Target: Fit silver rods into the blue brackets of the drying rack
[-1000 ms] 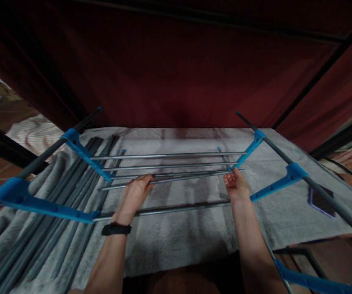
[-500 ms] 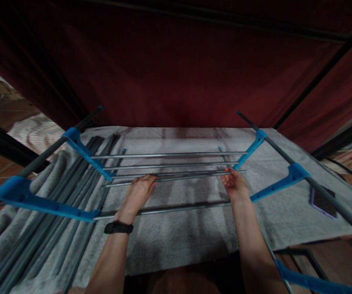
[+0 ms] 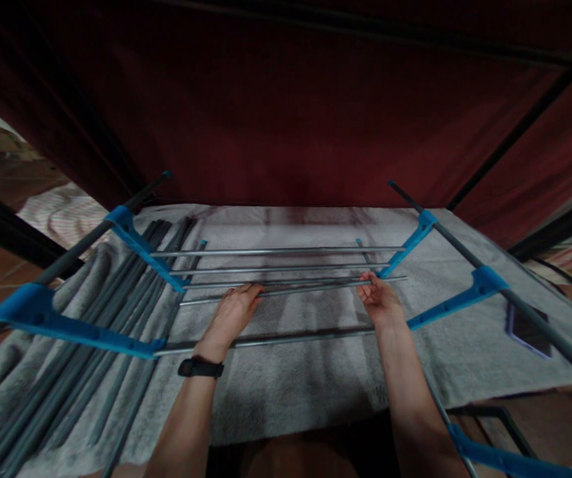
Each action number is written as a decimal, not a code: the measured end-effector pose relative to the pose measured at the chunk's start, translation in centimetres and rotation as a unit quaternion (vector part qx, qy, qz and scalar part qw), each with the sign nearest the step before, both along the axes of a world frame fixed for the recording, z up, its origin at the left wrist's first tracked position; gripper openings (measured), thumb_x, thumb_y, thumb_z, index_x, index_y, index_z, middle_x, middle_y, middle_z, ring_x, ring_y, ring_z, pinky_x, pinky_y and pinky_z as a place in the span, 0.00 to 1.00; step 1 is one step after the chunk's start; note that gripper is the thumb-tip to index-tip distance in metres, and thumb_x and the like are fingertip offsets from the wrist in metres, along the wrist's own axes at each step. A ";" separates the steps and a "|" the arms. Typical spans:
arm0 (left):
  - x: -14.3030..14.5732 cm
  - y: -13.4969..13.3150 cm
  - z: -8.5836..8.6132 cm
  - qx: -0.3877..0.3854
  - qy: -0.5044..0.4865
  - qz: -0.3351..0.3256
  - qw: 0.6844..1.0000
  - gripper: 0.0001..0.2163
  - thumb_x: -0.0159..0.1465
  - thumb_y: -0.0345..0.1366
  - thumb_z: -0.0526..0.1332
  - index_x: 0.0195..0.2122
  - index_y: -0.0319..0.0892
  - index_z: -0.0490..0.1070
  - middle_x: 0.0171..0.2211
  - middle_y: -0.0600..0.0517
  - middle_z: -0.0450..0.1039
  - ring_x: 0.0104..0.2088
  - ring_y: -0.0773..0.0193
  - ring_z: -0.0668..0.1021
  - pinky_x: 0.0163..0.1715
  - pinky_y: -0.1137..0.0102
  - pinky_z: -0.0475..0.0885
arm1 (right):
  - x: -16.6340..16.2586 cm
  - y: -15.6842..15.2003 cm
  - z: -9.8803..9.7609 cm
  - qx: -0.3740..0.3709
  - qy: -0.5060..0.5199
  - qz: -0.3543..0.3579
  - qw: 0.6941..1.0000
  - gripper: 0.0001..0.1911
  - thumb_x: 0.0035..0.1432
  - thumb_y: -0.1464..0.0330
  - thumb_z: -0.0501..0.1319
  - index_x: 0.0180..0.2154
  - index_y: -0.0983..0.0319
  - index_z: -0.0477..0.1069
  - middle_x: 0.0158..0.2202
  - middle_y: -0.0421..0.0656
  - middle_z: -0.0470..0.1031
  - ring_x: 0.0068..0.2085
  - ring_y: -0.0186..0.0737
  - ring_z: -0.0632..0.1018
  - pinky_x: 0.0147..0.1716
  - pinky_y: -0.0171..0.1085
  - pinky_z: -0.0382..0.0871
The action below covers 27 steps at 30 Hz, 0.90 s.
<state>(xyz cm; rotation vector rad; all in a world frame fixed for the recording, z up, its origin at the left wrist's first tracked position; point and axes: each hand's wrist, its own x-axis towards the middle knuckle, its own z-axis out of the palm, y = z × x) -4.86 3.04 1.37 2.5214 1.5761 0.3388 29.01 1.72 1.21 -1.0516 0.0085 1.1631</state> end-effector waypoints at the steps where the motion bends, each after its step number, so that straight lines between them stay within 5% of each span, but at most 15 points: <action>1: 0.0 0.0 0.0 -0.003 -0.003 -0.002 1.000 0.13 0.68 0.34 0.52 0.51 0.43 0.70 0.47 0.46 0.76 0.48 0.57 0.77 0.51 0.65 0.67 | 0.1 0.0 -0.1 0.001 0.000 0.000 1.000 0.07 0.58 0.77 0.57 0.31 0.62 0.70 0.25 0.36 0.76 0.25 0.28 0.77 0.29 0.28 0.75; 14: -1.6 0.3 0.6 0.005 0.025 0.075 0.997 0.09 0.65 0.34 0.56 0.44 0.45 0.73 0.44 0.48 0.78 0.45 0.55 0.78 0.47 0.64 0.67 | 1.1 -0.1 -0.3 0.000 0.012 -0.029 1.000 0.06 0.58 0.77 0.58 0.32 0.61 0.69 0.26 0.35 0.75 0.25 0.27 0.76 0.28 0.29 0.75; 22: -2.4 0.1 0.6 0.064 0.017 0.227 0.972 0.11 0.64 0.36 0.55 0.43 0.44 0.75 0.43 0.45 0.77 0.50 0.50 0.73 0.59 0.50 0.54 | 1.4 -0.2 -0.6 -0.008 0.013 -0.042 0.999 0.07 0.58 0.77 0.55 0.32 0.60 0.67 0.26 0.34 0.74 0.25 0.27 0.76 0.27 0.30 0.74; 27: -2.8 -0.4 0.7 0.110 -0.020 0.314 0.943 0.12 0.64 0.37 0.53 0.43 0.43 0.74 0.47 0.43 0.73 0.55 0.44 0.68 0.58 0.43 0.52 | 1.6 -0.2 -0.6 -0.010 0.030 -0.037 0.999 0.09 0.59 0.77 0.53 0.31 0.60 0.67 0.26 0.34 0.74 0.24 0.27 0.76 0.29 0.30 0.74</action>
